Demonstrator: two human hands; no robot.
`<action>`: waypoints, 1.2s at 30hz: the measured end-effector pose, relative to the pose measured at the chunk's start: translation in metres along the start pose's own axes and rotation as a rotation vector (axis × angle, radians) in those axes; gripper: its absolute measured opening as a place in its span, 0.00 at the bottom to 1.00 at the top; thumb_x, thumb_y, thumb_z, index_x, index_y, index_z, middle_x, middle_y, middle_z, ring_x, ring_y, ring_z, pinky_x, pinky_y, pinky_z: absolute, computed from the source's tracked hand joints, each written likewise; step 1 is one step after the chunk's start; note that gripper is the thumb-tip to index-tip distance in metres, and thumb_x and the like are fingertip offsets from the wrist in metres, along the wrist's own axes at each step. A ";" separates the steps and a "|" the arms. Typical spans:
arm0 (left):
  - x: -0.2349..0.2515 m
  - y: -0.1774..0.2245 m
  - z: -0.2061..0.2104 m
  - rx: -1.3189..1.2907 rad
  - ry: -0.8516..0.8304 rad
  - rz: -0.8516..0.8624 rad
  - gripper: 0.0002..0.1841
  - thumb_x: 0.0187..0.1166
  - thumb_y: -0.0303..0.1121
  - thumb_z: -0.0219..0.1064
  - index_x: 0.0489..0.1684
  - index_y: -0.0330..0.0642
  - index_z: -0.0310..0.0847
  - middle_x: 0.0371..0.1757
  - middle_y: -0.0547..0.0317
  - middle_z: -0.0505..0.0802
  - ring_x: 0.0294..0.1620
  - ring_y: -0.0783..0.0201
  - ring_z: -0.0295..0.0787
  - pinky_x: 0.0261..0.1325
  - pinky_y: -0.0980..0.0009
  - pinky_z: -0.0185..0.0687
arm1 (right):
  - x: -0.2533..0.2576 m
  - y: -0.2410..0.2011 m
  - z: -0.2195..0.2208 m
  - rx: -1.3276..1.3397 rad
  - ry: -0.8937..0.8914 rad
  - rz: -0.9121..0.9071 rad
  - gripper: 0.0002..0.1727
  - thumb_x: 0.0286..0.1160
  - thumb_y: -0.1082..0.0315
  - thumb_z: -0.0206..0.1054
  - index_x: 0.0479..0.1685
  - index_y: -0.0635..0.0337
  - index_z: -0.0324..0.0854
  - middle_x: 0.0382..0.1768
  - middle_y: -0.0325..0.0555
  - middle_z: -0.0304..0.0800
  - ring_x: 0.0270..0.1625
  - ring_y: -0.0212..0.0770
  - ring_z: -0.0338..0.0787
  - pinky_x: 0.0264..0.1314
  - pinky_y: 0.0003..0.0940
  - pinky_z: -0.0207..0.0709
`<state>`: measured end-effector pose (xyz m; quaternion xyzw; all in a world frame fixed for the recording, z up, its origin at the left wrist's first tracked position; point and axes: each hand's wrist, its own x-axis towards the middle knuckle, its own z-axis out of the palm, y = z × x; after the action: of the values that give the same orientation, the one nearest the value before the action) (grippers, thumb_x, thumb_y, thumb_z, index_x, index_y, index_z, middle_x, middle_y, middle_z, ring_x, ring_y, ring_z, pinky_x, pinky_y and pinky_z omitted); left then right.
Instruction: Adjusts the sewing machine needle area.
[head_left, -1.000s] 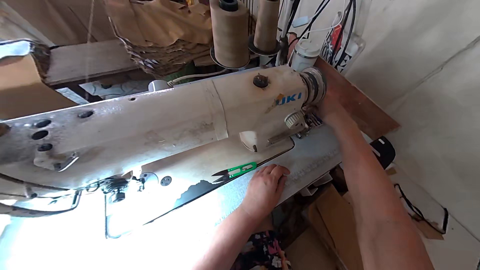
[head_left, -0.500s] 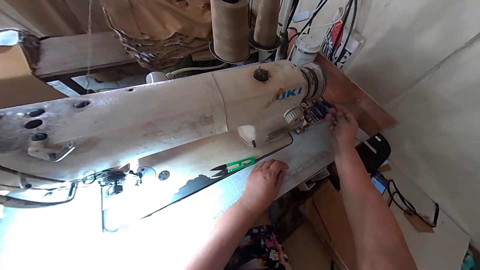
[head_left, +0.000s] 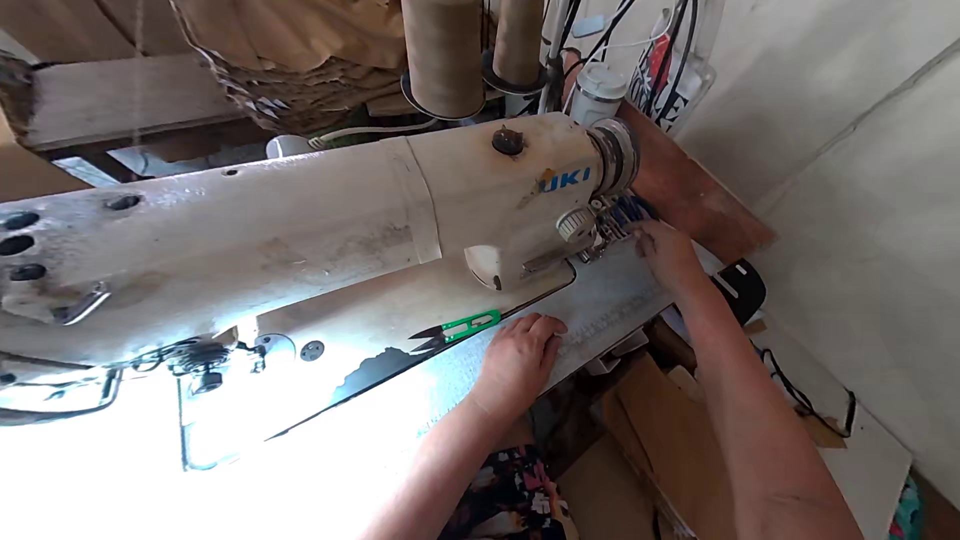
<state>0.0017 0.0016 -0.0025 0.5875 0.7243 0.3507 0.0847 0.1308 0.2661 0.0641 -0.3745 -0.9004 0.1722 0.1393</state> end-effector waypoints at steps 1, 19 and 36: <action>0.000 0.000 0.000 0.000 -0.001 -0.002 0.13 0.87 0.38 0.58 0.55 0.48 0.89 0.49 0.54 0.95 0.53 0.54 0.93 0.59 0.55 0.87 | 0.000 0.001 -0.004 -0.024 -0.037 -0.025 0.18 0.95 0.64 0.52 0.66 0.61 0.84 0.46 0.58 0.92 0.47 0.57 0.92 0.57 0.60 0.82; 0.000 -0.001 0.002 0.013 0.011 -0.009 0.13 0.86 0.38 0.59 0.54 0.50 0.90 0.47 0.55 0.95 0.50 0.55 0.93 0.56 0.55 0.87 | 0.060 -0.034 -0.055 -0.277 0.017 -0.152 0.16 0.86 0.58 0.65 0.55 0.62 0.90 0.48 0.67 0.93 0.54 0.70 0.91 0.60 0.75 0.78; 0.001 0.002 0.002 0.006 0.005 -0.021 0.13 0.86 0.38 0.59 0.54 0.49 0.90 0.50 0.53 0.95 0.55 0.53 0.93 0.59 0.53 0.87 | 0.040 0.006 0.000 -0.204 -0.148 -0.202 0.13 0.86 0.64 0.64 0.52 0.61 0.93 0.47 0.60 0.95 0.55 0.63 0.94 0.62 0.69 0.80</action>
<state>0.0039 0.0029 -0.0027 0.5792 0.7318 0.3490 0.0847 0.1072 0.2992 0.0665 -0.2806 -0.9541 0.0922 0.0504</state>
